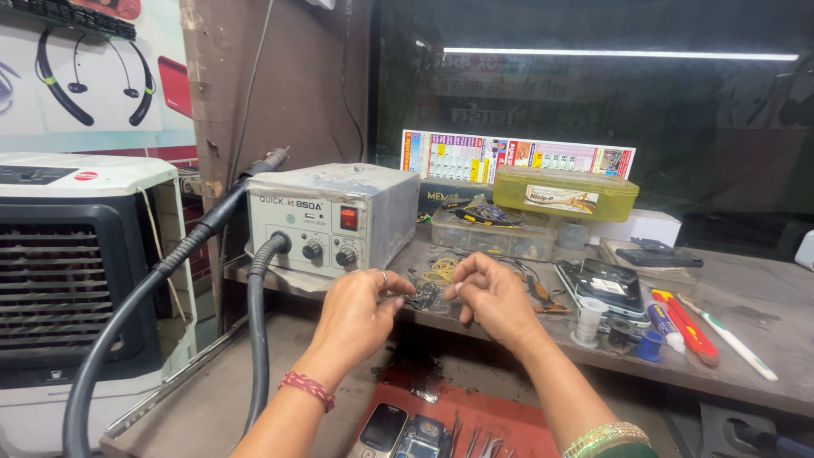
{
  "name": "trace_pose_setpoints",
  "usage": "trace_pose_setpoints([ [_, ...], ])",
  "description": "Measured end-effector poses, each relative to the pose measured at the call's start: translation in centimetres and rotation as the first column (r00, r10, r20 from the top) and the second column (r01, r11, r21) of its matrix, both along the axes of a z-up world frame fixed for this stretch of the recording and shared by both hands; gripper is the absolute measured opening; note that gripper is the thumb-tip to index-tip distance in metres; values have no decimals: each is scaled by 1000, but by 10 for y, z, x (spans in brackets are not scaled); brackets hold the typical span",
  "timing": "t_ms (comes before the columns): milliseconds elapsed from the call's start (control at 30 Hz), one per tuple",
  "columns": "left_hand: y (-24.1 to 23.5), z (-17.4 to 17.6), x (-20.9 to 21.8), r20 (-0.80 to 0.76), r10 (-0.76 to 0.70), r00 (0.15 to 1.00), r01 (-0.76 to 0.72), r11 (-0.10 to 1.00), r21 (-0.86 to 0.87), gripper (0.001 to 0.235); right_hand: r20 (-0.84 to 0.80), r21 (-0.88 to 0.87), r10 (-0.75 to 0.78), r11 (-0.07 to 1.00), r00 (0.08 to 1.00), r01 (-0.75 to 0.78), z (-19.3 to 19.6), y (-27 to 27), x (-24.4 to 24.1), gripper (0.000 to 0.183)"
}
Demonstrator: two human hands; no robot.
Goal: The person disassembles a small electronic device, likely a mobile phone, on a cluttered workbench. They remove components from the circuit board, sort them, and handle various small parts and tools throughout the process.
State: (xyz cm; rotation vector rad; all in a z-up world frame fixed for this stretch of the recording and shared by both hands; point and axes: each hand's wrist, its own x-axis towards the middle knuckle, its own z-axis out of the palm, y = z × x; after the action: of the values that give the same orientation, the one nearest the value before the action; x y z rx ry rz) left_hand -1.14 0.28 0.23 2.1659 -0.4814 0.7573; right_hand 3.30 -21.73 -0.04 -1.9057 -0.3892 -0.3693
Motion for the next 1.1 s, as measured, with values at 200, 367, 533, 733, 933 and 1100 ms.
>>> trace_pose_setpoints([
  [200, 8, -3, -27, -234, -6, 972, 15, 999, 35, 21, -18, 45, 149, 988, 989, -148, -5, -3, -17, 8],
  [367, 10, -15, -33, -253, 20, 967, 4, 996, 92, 16, -14, -62, 182, 981, 983, -182, -13, 5, -59, 10],
  [533, 9, -32, -31, -297, 18, 955, 19, 992, 121, 16, -58, -380, 63, 921, 996, -80, -17, 24, -90, 14],
  [733, 11, -46, -36, -274, -1, 962, 33, 993, 110, 15, 87, -736, -5, 673, 996, 68, -42, 40, -86, 30],
  [933, 11, -42, -41, -303, 14, 953, 27, 991, 131, 14, 61, -845, -102, 524, 993, 105, -55, 53, -70, 29],
  [1100, 20, -40, -38, -270, 47, 962, 0, 985, 171, 16, 112, -822, -105, 550, 988, 151, -57, 58, -69, 30],
])
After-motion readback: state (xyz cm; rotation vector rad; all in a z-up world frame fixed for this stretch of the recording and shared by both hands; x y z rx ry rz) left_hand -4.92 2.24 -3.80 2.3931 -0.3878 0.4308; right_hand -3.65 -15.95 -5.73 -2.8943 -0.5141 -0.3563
